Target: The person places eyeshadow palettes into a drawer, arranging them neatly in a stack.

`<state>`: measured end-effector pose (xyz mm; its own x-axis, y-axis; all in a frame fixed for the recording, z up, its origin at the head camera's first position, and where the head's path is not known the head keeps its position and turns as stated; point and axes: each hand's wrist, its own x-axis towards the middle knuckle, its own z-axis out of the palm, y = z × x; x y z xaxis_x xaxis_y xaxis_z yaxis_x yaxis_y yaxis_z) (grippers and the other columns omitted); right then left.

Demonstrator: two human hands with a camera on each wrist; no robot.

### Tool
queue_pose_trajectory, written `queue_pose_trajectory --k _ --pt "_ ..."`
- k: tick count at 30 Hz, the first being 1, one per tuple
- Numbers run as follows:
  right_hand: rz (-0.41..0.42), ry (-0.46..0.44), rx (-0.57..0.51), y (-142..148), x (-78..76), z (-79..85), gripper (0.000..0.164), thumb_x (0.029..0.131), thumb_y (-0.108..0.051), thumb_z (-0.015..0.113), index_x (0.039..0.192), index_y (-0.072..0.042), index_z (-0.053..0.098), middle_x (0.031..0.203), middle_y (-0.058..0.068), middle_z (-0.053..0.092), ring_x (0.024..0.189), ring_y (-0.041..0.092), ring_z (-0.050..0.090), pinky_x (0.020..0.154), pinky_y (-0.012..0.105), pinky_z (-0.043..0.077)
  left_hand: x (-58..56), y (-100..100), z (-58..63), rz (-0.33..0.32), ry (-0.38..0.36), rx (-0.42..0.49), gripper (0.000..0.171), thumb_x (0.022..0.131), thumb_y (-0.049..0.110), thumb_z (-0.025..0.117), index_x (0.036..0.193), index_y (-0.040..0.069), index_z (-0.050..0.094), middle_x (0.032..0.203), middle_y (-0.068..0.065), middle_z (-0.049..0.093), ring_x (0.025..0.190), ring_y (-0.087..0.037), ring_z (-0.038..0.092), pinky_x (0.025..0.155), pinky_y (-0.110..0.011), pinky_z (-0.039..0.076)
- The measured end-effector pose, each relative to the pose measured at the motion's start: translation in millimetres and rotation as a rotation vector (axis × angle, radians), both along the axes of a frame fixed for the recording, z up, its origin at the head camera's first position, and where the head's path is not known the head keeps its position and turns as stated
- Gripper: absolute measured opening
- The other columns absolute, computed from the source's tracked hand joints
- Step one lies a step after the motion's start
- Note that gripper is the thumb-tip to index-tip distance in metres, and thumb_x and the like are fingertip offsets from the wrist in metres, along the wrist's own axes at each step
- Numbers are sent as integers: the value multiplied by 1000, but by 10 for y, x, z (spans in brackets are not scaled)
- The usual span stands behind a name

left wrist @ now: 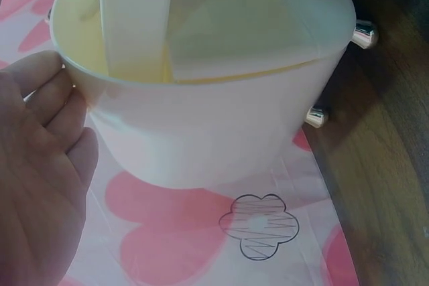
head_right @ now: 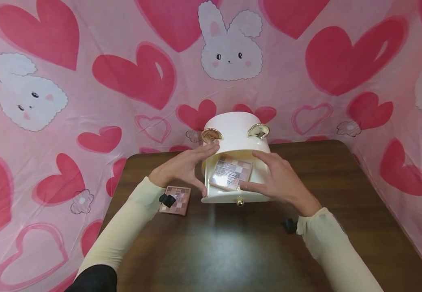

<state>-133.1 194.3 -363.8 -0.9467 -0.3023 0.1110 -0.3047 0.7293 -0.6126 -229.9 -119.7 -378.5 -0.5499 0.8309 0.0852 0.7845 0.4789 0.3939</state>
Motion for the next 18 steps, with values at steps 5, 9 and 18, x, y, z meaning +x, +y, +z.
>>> queue_pose_trajectory --k 5,9,18 --pt "31 66 -2 68 16 7 93 79 -51 82 153 -10 43 147 21 47 128 44 46 98 71 39 16 -1 9 20 -8 1 128 59 70 84 161 21 25 166 8 17 150 -4 12 113 -37 34" --pt "53 80 5 120 2 8 95 79 -48 83 155 -10 40 151 21 43 134 44 42 100 72 36 27 2 16 25 -17 -2 128 59 68 85 161 22 24 166 9 17 150 -3 10 114 -36 32" --pt "106 103 20 204 -129 -22 97 77 -46 84 156 -13 38 158 16 36 139 42 37 103 71 34 18 20 51 18 -21 -20 127 60 71 83 161 21 24 166 10 15 150 -2 10 113 -36 35"
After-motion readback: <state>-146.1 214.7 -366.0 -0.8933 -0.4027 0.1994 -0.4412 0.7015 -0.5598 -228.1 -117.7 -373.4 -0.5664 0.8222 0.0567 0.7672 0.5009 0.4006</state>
